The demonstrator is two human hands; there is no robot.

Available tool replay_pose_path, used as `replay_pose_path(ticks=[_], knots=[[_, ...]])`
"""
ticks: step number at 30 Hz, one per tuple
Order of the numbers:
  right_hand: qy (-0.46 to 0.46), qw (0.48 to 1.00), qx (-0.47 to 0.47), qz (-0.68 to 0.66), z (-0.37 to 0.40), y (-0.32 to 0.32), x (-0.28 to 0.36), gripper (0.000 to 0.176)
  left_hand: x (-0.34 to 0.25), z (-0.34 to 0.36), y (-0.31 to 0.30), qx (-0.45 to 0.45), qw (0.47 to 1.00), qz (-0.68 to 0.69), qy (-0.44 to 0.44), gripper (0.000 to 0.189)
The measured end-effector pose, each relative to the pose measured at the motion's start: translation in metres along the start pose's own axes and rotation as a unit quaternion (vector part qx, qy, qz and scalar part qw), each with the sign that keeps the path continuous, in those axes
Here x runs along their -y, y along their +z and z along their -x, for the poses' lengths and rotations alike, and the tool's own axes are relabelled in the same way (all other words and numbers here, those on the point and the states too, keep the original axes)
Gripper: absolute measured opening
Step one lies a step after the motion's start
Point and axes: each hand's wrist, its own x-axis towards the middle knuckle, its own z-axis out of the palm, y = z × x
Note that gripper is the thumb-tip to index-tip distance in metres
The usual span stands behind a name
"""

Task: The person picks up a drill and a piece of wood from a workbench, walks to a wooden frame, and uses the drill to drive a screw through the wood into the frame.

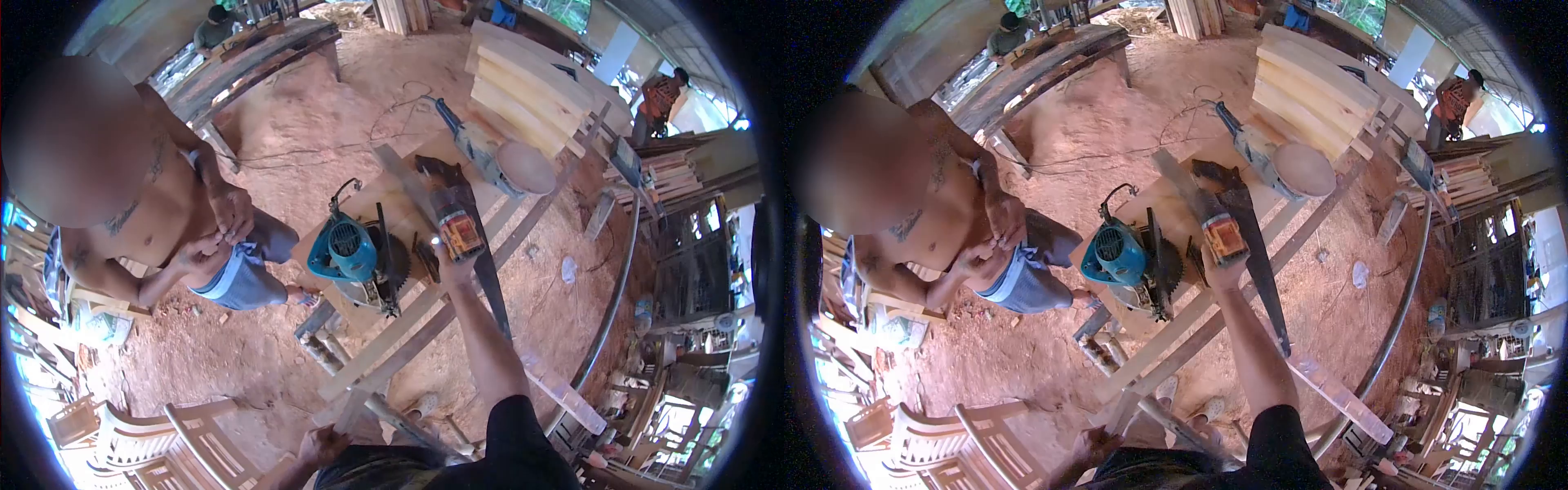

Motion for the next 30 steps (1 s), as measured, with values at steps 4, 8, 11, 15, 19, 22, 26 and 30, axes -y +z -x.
replay_pose_path(ticks=[4,8,11,15,19,22,26,30], knots=[[-0.005,1.000,-0.022,0.017,-0.018,0.011,0.052,0.063,0.015,-0.011,-0.005,-0.002,1.000,-0.003,0.019,0.040],[-0.015,1.000,-0.019,-0.008,-0.025,0.014,0.051,0.054,0.028,-0.018,-0.006,-0.023,0.996,-0.014,0.086,0.037],[-0.037,0.999,-0.018,-0.024,-0.025,0.015,0.056,0.051,0.003,-0.019,-0.015,-0.015,0.999,0.032,0.015,0.034],[-0.013,0.994,0.108,0.001,-0.026,-0.011,0.070,0.053,0.013,-0.037,-0.014,-0.004,0.998,0.036,0.046,0.032],[-0.081,0.988,-0.012,0.129,0.024,-0.057,0.117,0.047,0.010,-0.057,-0.019,-0.003,0.987,0.097,0.131,0.034],[0.049,0.997,-0.008,0.055,0.106,-0.091,0.123,0.039,-0.021,-0.059,-0.027,-0.030,0.977,0.073,0.200,0.038],[0.435,0.838,0.202,-0.262,0.227,-0.121,0.165,0.030,-0.060,-0.053,-0.026,0.016,0.977,0.068,0.204,0.036],[0.465,0.782,0.250,-0.332,0.267,-0.131,0.230,0.037,-0.088,-0.036,-0.002,0.035,0.966,0.086,0.241,0.040]])
